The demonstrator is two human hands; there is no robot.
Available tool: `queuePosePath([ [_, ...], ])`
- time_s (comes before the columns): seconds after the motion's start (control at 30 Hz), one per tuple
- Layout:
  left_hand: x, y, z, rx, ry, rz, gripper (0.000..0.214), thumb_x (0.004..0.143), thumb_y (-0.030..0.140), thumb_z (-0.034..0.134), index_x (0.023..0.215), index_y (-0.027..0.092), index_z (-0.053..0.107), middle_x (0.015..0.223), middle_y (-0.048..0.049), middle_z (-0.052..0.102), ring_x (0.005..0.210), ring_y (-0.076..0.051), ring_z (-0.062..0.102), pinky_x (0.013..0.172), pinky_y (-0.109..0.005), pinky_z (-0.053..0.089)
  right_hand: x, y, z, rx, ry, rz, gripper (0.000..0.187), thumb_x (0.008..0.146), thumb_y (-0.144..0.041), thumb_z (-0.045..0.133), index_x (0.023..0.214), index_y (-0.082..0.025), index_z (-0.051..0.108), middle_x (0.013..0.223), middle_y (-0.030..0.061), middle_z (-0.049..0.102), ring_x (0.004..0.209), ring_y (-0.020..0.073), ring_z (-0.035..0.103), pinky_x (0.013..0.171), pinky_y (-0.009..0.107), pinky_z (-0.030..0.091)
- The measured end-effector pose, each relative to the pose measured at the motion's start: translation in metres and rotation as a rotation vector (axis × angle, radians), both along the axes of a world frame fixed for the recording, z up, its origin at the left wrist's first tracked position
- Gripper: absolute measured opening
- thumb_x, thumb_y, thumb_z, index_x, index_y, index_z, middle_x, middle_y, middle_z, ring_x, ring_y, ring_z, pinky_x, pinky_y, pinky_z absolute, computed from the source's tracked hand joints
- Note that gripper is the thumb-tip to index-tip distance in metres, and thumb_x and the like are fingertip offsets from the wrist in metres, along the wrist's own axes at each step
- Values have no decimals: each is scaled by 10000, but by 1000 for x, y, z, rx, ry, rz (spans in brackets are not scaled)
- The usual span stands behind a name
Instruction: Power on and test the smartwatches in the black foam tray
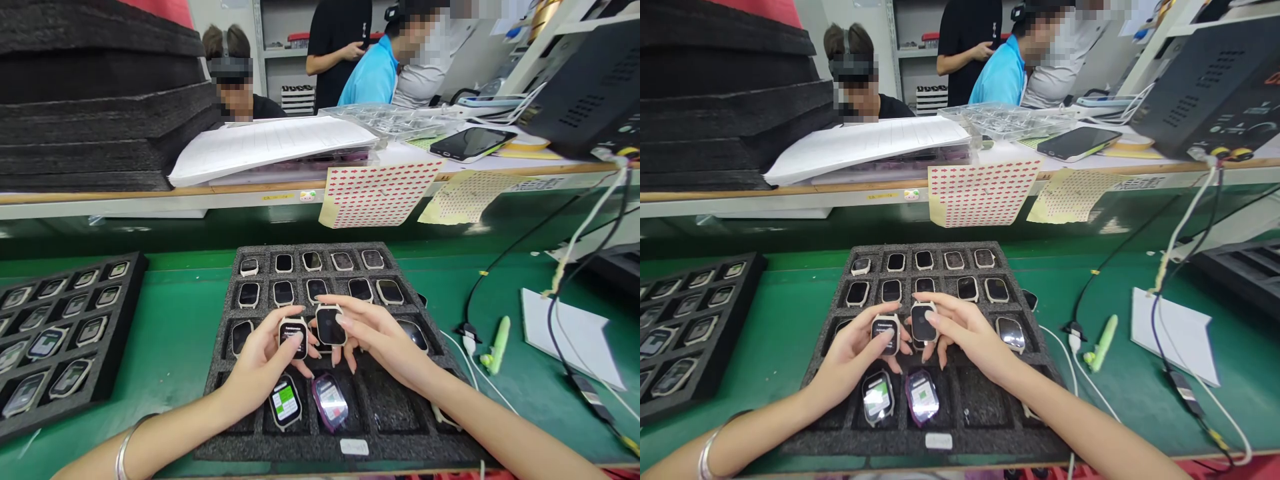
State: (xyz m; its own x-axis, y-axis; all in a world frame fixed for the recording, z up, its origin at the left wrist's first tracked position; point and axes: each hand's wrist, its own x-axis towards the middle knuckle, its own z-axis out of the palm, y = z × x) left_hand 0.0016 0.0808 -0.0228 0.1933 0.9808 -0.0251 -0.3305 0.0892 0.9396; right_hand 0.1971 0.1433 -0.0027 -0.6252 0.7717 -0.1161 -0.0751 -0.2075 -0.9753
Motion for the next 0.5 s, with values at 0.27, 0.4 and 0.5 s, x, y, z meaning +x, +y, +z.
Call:
queuePosePath([
  [0.27,-11,-11,-6,59,173,-44,704,817,123,641,1371,366,279,1149,-52,519,1013,-215,614,839,-342,538,-2,0,2,-37,75,4,439,901,-301,590,1320,-208,498,991,94,637,681,152,641,470,212,525],
  [0.4,-45,-25,-4,261,724,-41,541,860,208,592,1333,364,381,1263,-68,527,1091,-267,574,974,-449,443,-3,0,3,-42,76,0,411,898,-286,598,1295,-217,518,1005,90,625,664,146,642,471,210,515],
  [0.5,-76,-37,9,449,1112,-183,503,825,228,628,1287,324,452,1219,-66,573,1144,-303,501,1032,-495,337,-3,0,4,-52,59,-13,400,896,-284,601,1282,-209,525,953,76,616,646,147,648,469,211,507],
])
